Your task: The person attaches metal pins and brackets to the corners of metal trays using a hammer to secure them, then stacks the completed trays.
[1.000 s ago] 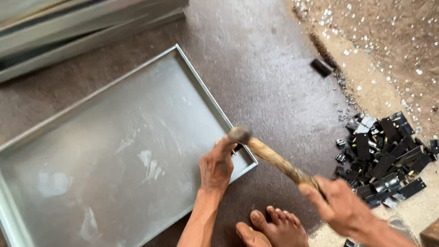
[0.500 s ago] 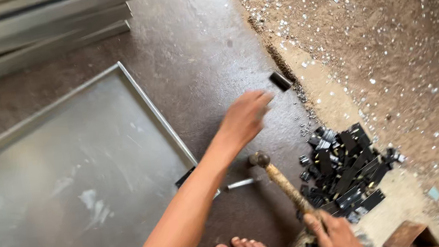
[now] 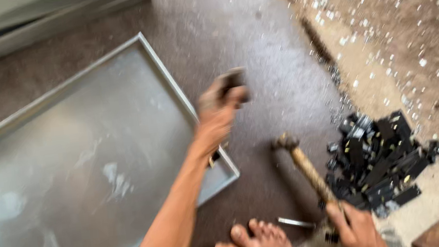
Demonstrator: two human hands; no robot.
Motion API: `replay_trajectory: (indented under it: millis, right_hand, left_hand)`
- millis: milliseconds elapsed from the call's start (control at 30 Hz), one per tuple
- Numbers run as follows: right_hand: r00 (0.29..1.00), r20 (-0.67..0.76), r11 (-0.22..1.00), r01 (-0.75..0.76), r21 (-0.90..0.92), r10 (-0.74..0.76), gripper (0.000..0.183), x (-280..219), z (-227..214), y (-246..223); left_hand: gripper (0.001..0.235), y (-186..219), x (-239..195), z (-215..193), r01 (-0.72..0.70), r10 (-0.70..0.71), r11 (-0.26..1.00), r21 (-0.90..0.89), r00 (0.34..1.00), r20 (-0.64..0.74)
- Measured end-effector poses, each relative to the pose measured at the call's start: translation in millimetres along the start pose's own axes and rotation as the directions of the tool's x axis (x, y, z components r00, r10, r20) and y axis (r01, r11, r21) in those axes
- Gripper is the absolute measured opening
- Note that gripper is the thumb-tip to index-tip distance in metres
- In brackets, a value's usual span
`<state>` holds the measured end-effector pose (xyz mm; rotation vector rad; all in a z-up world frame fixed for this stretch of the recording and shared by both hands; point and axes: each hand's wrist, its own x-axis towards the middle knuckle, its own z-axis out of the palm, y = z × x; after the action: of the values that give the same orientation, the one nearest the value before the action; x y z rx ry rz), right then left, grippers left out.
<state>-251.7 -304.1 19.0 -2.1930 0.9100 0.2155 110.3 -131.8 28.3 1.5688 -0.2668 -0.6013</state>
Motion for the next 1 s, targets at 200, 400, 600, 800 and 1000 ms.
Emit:
replay_trajectory:
  millis: [200,400,600,800,1000]
  right_hand:
    - [0.996,0.073,0.998,-0.055,-0.020,0.056,0.046,2.9,-0.3,-52.3]
    - [0.988,0.128,0.996,-0.082,-0.015,0.084,0.056,-2.1,6.1,-59.7]
    - [0.973,0.203,0.982,-0.138,0.125,0.111,0.057,-2.8,3.4,-83.9]
    - [0.861,-0.150,0.783,0.505,0.364,-0.485,0.046,10.3,-32.3,-119.5]
    - [0.641,-0.166,0.652,0.758,-0.016,-0.749,0.045,13.5,19.5,-85.1]
  left_hand:
    - [0.025,-32.3,-112.3,-66.0,-0.198,0.276,0.916,0.348,0.942,-0.189]
    - [0.038,-57.0,-134.4,-68.4,-0.238,0.353,0.813,0.532,0.927,-0.125]
    - [0.038,-60.6,-117.1,-67.0,-0.192,0.298,0.850,0.491,0.943,-0.147]
    - [0.037,-82.2,-108.9,-66.5,-0.357,0.525,0.692,0.627,0.845,-0.098]
    - [0.035,-102.0,-108.9,-63.4,-0.380,0.555,0.602,0.702,0.832,-0.025]
